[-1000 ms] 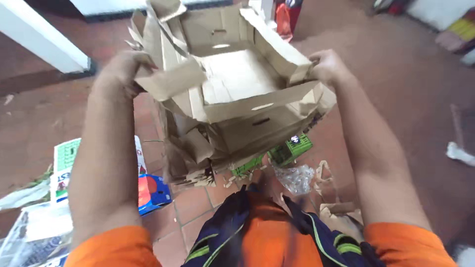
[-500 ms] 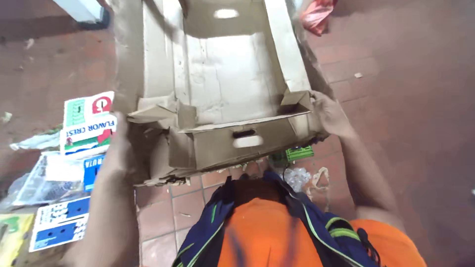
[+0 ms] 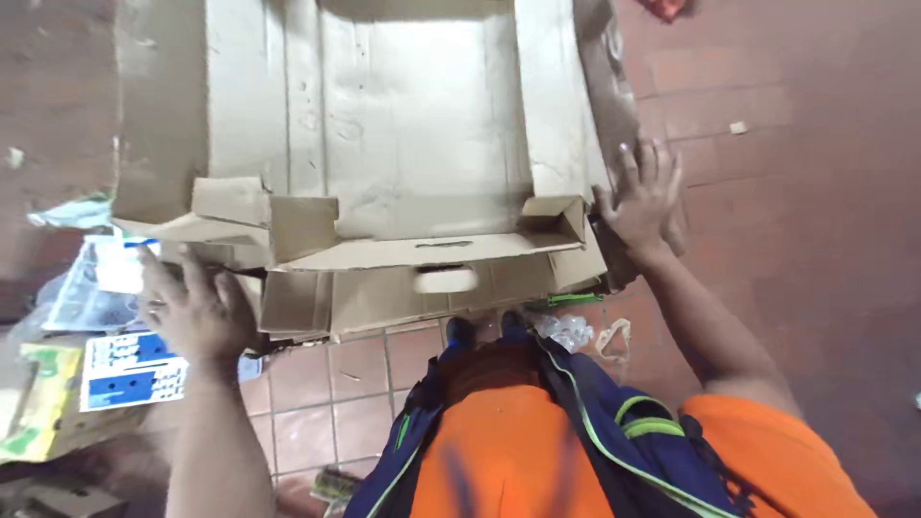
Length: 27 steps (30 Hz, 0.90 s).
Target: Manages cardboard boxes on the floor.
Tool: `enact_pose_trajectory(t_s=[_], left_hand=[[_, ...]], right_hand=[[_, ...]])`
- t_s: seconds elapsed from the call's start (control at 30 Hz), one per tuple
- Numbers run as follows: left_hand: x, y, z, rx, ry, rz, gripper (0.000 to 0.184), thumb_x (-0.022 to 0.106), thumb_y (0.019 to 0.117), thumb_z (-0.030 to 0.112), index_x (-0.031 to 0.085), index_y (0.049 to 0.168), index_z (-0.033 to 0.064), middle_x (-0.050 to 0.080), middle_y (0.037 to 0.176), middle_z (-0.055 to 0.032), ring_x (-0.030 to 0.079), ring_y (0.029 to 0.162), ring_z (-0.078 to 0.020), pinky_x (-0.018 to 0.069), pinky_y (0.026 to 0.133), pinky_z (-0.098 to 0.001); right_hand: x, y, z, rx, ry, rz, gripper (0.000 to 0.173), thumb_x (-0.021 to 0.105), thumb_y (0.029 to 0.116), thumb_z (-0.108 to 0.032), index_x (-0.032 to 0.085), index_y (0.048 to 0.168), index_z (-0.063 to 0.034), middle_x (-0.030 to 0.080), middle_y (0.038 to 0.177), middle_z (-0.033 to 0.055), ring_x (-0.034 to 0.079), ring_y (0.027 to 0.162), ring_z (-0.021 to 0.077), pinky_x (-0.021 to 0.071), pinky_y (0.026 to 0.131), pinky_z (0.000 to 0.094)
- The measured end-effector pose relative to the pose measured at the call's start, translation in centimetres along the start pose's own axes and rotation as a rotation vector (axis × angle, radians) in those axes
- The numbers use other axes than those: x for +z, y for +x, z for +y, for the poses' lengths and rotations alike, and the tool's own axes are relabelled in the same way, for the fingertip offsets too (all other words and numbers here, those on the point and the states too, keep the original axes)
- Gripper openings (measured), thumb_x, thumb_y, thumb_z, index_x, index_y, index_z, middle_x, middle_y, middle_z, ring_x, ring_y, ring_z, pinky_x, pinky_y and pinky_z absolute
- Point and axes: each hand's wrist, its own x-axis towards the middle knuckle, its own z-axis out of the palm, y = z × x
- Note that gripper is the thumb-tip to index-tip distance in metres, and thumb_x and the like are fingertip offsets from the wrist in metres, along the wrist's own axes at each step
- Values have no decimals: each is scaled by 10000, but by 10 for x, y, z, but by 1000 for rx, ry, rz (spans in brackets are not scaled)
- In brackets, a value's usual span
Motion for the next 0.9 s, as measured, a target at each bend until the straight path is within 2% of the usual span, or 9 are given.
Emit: enact_pose_trajectory(t_s=[0.1,0.2,0.33,0.43,0.5,0.6,0.7,0.77,0.9], left_hand=[[37,-9,3,-42,-25,47,737,137,1050,580,171,1662,171,62,1716,-218,188,1544,-481,203,1158,-739],[46,-5,-3,-31,-60,123,744,96,1034,615,182,1661,225,89,1719,-193,234,1525,-484,222,1136,-737],[15,-7,-5,-38,-309,16,665,326,1041,569,233,1647,309,128,1723,-130,212,1528,-469,199,1099,-790],[-25,10,-3,-51,-590,-57,527,478,1068,440,460,1549,224,353,1642,-122,323,1510,-367,236,1155,-731],[-61,21,22,-161,-745,-43,544,362,1093,500,578,1433,135,560,1472,-139,518,1382,-265,400,1146,-567],[-113,46,73,-73,-813,-24,582,301,1099,501,531,1458,105,572,1435,-151,559,1326,-225,453,1121,-485],[-142,71,117,4,-619,-44,703,609,975,500,433,1534,113,532,1491,-189,527,1366,-360,420,1109,-622],[-144,88,133,-1,-354,-80,839,754,849,449,420,1523,78,560,1388,-316,536,1281,-537,406,986,-773],[-113,122,114,-67,-198,-206,848,791,828,221,354,1522,6,561,1279,-427,542,1192,-639,411,900,-826]], right_hand=[[44,-23,7,111,43,-6,642,377,989,-562,488,1536,-246,380,1641,102,310,1512,382,219,1205,601],[47,-24,0,94,47,32,594,343,1008,-497,510,1517,-241,369,1649,110,300,1515,424,174,1193,675],[-2,-21,-6,6,88,-62,604,438,1007,-396,439,1560,-155,209,1709,132,147,1575,409,62,1221,719],[-42,10,-30,-3,330,-54,534,546,1010,-240,472,1509,-67,363,1632,167,310,1528,347,248,1248,566],[-69,50,-57,185,580,-94,489,467,1084,-383,522,1471,-89,568,1470,134,551,1357,217,449,1140,424],[-108,103,-97,263,746,-236,740,547,975,-649,462,1499,-134,616,1395,119,622,1253,185,515,1070,432],[-123,124,-152,198,422,-380,1200,798,719,-700,237,1633,-162,347,1624,196,481,1384,417,443,1072,644],[-118,130,-175,239,238,-449,1252,890,697,-531,177,1650,-145,166,1671,276,480,1303,559,464,968,709],[-109,141,-140,355,366,-444,950,810,770,-256,333,1583,-134,536,1412,302,582,1222,503,474,945,724]])
